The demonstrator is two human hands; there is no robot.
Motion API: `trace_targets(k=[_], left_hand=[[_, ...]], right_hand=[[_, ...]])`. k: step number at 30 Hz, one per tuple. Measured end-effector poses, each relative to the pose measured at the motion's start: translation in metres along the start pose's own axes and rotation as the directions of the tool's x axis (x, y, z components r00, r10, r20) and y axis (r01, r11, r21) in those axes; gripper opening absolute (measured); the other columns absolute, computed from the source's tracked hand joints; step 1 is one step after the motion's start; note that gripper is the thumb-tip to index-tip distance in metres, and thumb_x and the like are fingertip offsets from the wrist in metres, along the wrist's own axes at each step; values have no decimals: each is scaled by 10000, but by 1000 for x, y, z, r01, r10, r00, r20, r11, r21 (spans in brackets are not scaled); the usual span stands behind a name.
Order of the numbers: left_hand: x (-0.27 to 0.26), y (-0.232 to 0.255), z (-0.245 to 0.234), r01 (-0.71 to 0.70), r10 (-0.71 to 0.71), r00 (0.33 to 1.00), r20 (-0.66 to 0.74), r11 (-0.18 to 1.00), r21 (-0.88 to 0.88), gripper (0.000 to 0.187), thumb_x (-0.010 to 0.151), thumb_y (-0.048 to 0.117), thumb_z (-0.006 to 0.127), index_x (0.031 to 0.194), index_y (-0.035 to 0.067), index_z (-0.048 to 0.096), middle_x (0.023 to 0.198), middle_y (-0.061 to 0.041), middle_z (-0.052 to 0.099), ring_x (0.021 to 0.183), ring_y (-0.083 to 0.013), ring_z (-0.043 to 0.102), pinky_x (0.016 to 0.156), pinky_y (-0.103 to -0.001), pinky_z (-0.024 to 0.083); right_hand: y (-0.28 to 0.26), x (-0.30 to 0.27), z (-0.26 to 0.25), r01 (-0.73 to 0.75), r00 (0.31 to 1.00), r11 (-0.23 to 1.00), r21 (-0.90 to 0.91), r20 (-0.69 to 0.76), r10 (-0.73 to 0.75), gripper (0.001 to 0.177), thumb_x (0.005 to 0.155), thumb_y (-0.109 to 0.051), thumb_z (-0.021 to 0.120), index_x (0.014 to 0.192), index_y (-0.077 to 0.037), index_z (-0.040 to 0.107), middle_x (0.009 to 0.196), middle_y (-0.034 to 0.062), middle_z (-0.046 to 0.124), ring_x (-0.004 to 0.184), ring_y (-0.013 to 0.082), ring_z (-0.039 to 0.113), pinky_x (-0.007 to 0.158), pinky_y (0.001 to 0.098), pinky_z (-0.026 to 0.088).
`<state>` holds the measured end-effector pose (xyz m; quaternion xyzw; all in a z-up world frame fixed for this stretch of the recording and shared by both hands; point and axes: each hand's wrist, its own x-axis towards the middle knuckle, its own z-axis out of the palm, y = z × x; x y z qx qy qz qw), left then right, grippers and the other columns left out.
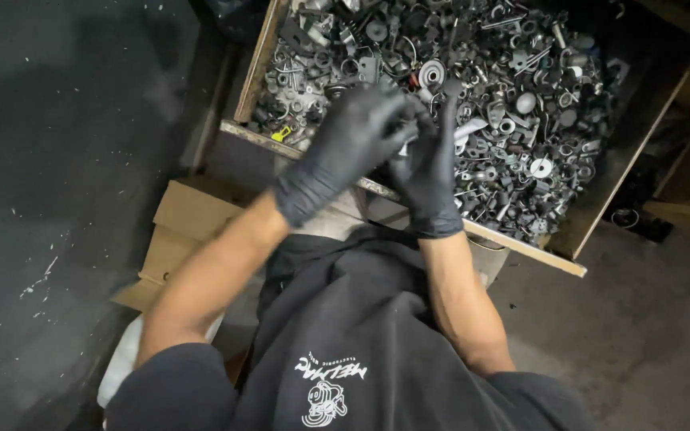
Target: The person sorts through a large wooden drawer filled with mixed metal hardware, including nuts, bolts, washers, and springs. They use gloved hands to sift through the pile, picking up and examining individual pieces before placing them back into the drawer.
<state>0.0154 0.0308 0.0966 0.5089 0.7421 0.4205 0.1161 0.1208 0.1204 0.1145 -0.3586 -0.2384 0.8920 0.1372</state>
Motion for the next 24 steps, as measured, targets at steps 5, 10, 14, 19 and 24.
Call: trace_targets(k=[5, 10, 14, 19, 24], left_hand=[[-17, 1, -22, 288, -299, 945, -130, 953, -98, 213, 993, 290, 735, 1152, 152, 704, 1028, -151, 729, 1053, -365, 700, 936, -432, 543], [-57, -141, -31, 176, -322, 934, 154, 790, 588, 43, 879, 194, 731, 923, 194, 733, 784, -67, 731, 823, -280, 754, 695, -410, 597], [-60, -156, -34, 128, -425, 853, 303, 732, 669, 111, 907, 197, 661, 861, 161, 755, 786, -101, 750, 830, -306, 773, 670, -431, 608], [-51, -153, -34, 236, -503, 815, 288, 742, 627, 226, 828, 203, 776, 1026, 112, 716, 860, -148, 753, 904, -361, 755, 715, -489, 611], [-36, -136, -34, 357, -579, 770, 271, 741, 568, 595, 726, 212, 924, 1237, 49, 666, 954, -208, 758, 999, -434, 732, 773, -565, 615]], right_hand=[[28, 53, -50, -53, 979, 966, 252, 203, 0, 349, 1012, -400, 611, 820, -119, 536, 726, -49, 403, 570, 52, 426, 437, 102, 259], [16, 48, -51, -35, 985, 989, 144, 173, 10, 401, 1005, -506, 562, 777, -183, 495, 656, -79, 300, 483, 7, 298, 362, 104, 181], [11, 45, -39, 1, 989, 997, 75, 151, -12, 456, 977, -561, 558, 703, -215, 445, 622, -84, 256, 429, 7, 257, 329, 101, 157], [14, 51, -52, -25, 985, 995, 92, 171, 9, 419, 996, -520, 564, 759, -181, 496, 631, -77, 279, 445, 17, 278, 335, 115, 175], [13, 52, -58, -23, 983, 996, 87, 182, 7, 415, 994, -532, 558, 780, -179, 516, 634, -72, 274, 459, 33, 284, 341, 133, 185]])
